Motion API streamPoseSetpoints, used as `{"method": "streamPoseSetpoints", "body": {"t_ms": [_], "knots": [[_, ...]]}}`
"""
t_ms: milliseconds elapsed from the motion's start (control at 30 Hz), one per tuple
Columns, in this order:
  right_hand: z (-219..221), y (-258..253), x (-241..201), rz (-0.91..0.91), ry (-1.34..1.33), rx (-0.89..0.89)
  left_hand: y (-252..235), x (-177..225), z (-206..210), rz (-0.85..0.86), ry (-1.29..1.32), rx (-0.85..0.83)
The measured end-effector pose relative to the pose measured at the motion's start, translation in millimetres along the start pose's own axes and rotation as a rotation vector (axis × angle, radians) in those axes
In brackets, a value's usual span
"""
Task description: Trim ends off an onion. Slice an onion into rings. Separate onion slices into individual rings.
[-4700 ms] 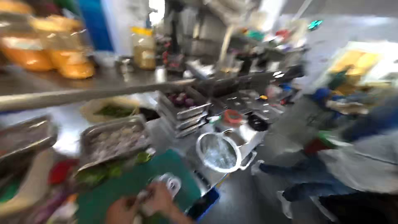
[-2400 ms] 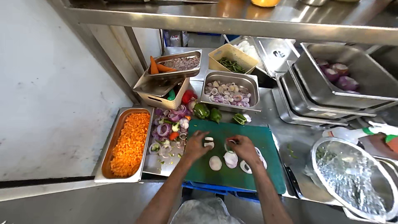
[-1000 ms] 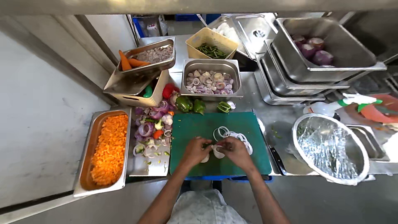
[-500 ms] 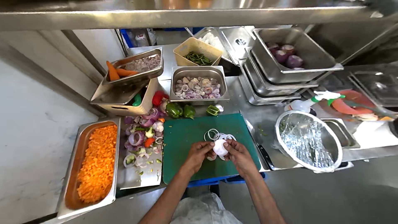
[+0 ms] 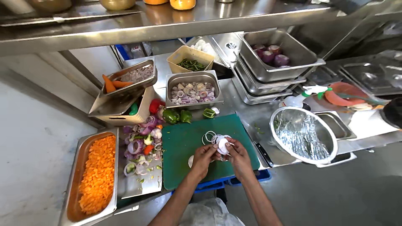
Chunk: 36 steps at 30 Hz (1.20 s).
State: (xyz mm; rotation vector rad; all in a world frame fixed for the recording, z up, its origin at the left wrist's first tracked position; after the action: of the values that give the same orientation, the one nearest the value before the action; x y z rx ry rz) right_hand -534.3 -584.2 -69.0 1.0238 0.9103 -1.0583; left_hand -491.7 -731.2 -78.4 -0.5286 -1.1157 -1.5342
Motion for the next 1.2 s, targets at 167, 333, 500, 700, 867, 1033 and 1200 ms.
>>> {"method": "streamPoseSetpoints", "body": {"t_ms": [167, 333, 500, 700, 867, 1033, 1200], "knots": [[2, 2, -1, -0.136, 0.365, 0.007, -2, -7, 7, 0.014, -0.024, 0.042], [3, -2, -8, -0.168, 0.496, -0.076, -1, -2, 20, -0.012, -0.053, -0.027], [-13, -11, -1, 0.057, -0.005, -0.014, -7, 7, 16, -0.027, -0.129, -0.049], [-19, -13, 3, 0.086, 0.014, 0.034, -5, 13, 8, -0.025, -0.153, -0.002], [-10, -8, 11, 0.281, -0.165, 0.097, -4, 10, 6, 0.052, -0.097, 0.001], [0, -3, 26, 0.432, -0.285, 0.073, -7, 6, 6, -0.041, 0.012, -0.052], [-14, -9, -4, -0.076, 0.434, 0.107, -16, 3, -1, -0.019, -0.061, 0.013]]}}
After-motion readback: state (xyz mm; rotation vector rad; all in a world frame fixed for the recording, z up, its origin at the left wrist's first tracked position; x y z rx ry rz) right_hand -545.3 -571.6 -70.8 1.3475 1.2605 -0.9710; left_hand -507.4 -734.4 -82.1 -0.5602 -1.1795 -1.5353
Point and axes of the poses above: each hand's wrist, its own y-axis away from the middle knuckle, its own z-axis out of the palm, x = y × z, the point moved 8 cm from there along -y, towards the middle knuckle, and after that the axes turned 4 degrees about -z, right-handed, at the moved point
